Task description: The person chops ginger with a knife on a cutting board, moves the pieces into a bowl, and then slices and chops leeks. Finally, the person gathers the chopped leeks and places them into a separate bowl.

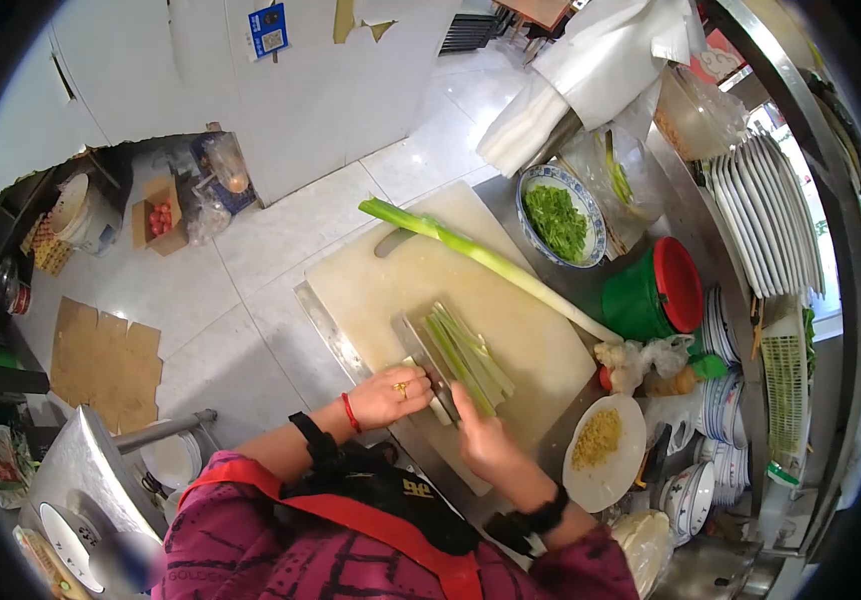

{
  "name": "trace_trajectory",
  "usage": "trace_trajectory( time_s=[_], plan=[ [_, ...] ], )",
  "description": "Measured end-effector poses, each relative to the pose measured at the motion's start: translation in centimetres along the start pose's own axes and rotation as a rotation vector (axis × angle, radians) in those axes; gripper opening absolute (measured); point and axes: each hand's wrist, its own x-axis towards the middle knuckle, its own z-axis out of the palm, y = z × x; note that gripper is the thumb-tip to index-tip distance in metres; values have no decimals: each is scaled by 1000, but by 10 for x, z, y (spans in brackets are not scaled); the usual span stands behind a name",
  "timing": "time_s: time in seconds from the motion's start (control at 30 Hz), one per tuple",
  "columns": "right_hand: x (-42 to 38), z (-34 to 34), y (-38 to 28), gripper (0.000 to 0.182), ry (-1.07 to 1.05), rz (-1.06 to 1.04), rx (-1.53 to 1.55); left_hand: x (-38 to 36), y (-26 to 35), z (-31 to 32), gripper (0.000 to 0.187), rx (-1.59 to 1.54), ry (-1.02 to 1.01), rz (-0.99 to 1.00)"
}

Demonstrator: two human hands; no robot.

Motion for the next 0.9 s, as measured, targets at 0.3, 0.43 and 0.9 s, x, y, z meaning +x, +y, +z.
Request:
trace_trajectory(
  time_s=[0.3, 0.43, 0.9],
  plan=[
    [-22, -26, -30, 59, 1, 24, -5, -6, 5, -9, 25, 85, -57, -5],
    [-9, -6, -17, 63, -56, 27, -32, -6, 0, -5, 25, 39, -18, 2],
    [-9, -37, -22, 58, 16, 145, -155, 28, -5, 0, 22, 17, 60, -98]
  ],
)
